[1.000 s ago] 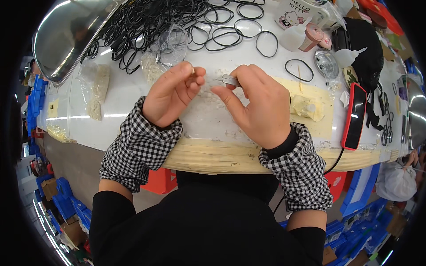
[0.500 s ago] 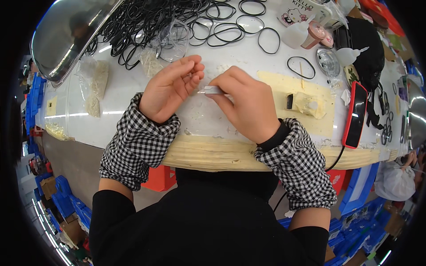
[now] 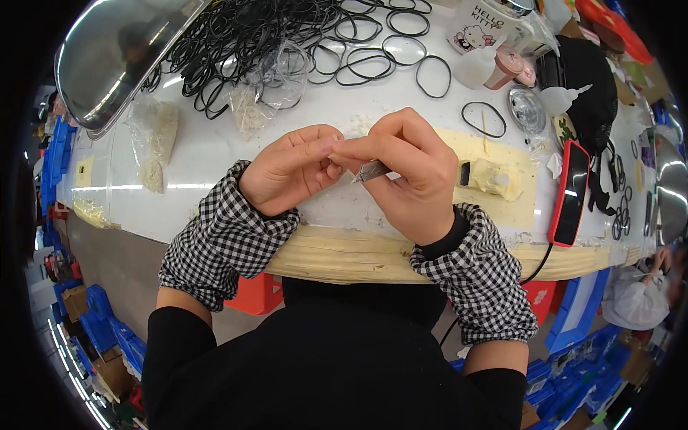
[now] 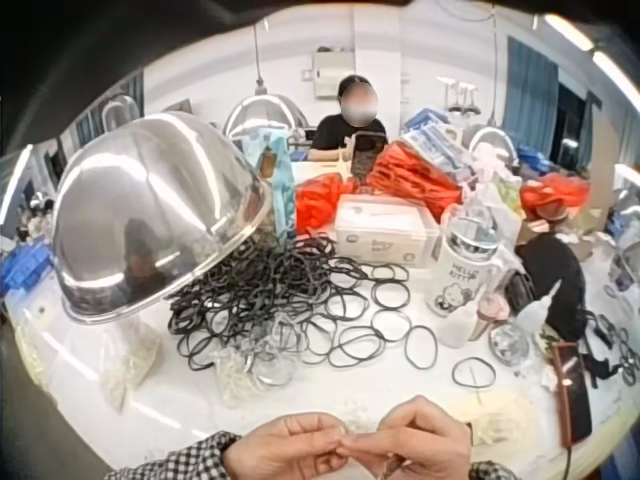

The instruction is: Manually attaching small rubber rings onto white plastic toy components at an assembly workbench.

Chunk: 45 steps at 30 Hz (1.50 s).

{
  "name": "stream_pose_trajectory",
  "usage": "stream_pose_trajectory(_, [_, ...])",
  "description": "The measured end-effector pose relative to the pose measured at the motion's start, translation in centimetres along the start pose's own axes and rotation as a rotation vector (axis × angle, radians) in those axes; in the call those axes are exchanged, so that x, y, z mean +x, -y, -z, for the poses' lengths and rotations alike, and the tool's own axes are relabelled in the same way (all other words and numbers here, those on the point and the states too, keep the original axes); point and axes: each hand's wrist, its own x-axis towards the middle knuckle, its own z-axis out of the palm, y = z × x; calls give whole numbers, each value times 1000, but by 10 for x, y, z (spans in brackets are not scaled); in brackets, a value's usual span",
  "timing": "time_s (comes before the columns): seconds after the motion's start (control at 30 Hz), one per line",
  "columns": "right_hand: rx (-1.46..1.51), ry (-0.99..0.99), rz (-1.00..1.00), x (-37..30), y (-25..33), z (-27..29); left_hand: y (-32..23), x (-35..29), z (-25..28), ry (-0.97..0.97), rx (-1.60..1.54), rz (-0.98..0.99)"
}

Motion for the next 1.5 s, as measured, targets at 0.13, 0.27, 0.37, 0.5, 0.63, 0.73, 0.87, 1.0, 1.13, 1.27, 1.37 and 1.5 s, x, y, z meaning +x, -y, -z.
stream_pose_trajectory(0.13, [5, 19, -83, 2, 7, 4, 0, -1, -3, -18, 43, -17])
stream_pose_trajectory(0.27, [-4, 0, -75, 2, 5, 4, 2, -1, -4, -3, 73, -102])
stream_pose_trajectory(0.37, [-4, 13, -86, 2, 8, 4, 4, -3, -3, 0, 78, -132])
stream_pose_trajectory(0.5, [-6, 16, -122, 2, 9, 6, 2, -3, -5, -37, 100, -127])
stream_pose_trajectory(0.63, [-72, 19, -55, 1, 5, 5, -1, -5, -6, -87, 165, -137])
stream_pose_trajectory(0.73, [-84, 27, -35, 2, 5, 5, -2, -4, -5, -101, 193, -143])
stream_pose_trajectory(0.87, [-57, 45, -29, 0, 4, 4, 1, -2, -3, -95, 195, -127])
stream_pose_trajectory(1.0, [-50, 61, -50, 1, 6, 4, 5, 2, -2, -101, 113, -106])
stream_pose_trajectory(1.13, [2, 38, -48, 1, 8, 3, 7, 0, 0, 1, 33, -96])
stream_pose_trajectory(1.27, [-29, -4, 15, 0, 7, 2, 6, 2, -3, 45, 44, -96])
stream_pose_trajectory(1.37, [-75, 9, 7, 1, 9, 3, 3, 1, -11, 4, 68, -72])
stream_pose_trajectory(1.5, [-260, 83, -26, 7, 12, 7, 4, 0, -7, 15, -5, -76])
